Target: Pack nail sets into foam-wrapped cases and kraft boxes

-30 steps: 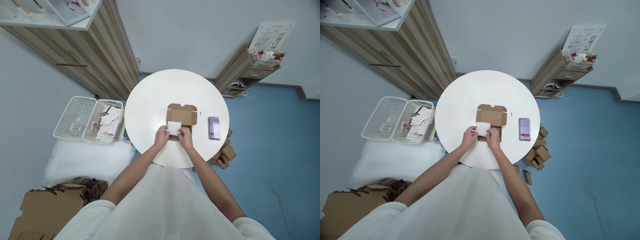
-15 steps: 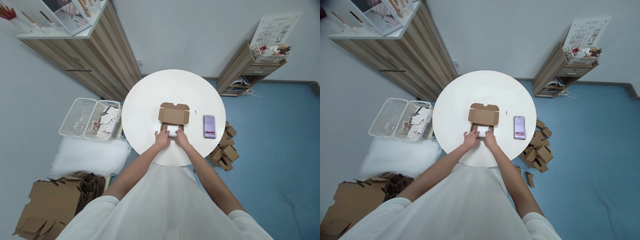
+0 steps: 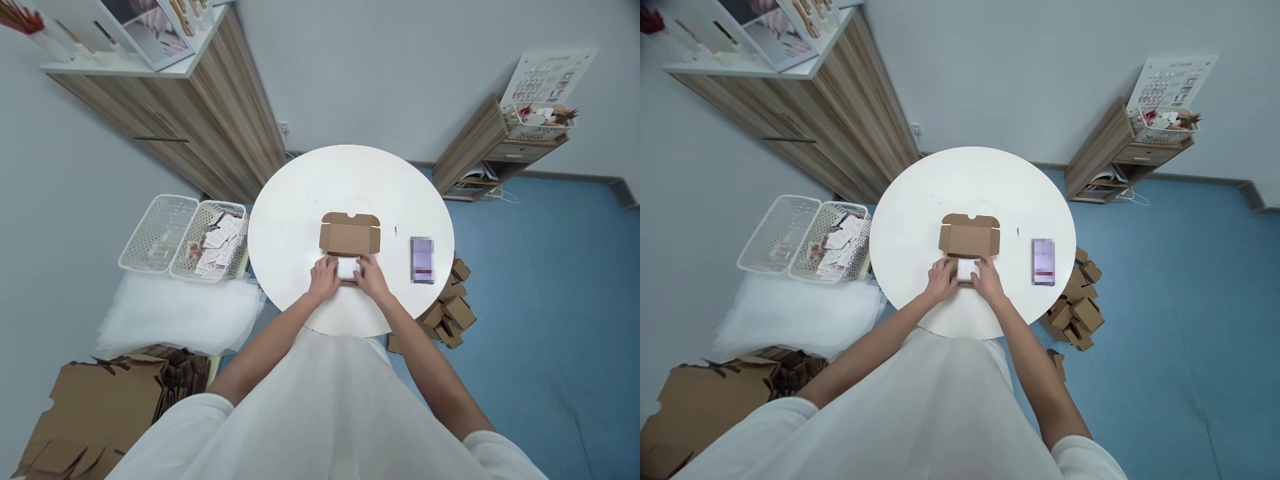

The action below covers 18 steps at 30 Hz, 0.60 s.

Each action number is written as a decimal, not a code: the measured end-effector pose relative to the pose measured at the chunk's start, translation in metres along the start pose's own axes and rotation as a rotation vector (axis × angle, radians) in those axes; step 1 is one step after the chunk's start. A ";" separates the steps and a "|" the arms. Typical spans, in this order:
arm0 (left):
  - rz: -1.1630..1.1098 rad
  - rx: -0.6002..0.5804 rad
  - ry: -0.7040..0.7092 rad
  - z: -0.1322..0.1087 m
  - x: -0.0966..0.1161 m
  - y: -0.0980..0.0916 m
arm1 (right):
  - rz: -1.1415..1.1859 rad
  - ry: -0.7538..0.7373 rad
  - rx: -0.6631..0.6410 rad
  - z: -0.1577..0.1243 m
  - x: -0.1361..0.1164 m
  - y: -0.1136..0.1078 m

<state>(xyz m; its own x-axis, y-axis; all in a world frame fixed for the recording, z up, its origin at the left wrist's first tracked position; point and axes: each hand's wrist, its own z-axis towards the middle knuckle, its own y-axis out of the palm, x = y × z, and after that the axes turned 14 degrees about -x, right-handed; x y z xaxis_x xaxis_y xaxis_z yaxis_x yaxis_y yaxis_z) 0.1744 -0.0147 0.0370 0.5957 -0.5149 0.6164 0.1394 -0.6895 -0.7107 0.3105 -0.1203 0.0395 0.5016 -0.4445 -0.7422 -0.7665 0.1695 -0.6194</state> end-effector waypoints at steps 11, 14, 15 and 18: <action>-0.928 -0.095 -0.237 0.048 -0.029 -0.067 | 0.850 0.407 0.071 0.039 0.033 -0.065; -0.927 -0.141 -0.163 0.046 -0.025 -0.067 | 0.862 0.353 -0.023 0.041 0.023 -0.065; -0.925 -0.143 -0.147 0.045 -0.024 -0.066 | 0.849 0.329 -0.050 0.041 0.019 -0.065; -0.913 -0.159 -0.084 0.042 -0.021 -0.063 | 0.802 0.253 -0.130 0.038 0.007 -0.065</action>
<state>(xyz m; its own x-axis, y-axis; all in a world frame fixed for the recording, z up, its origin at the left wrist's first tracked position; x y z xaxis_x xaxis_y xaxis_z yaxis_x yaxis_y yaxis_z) 0.1862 0.0612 0.0550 0.3651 0.2956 0.8828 0.4763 -0.8741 0.0957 0.3792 -0.1007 0.0650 -0.3060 -0.4194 -0.8547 -0.8995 0.4214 0.1153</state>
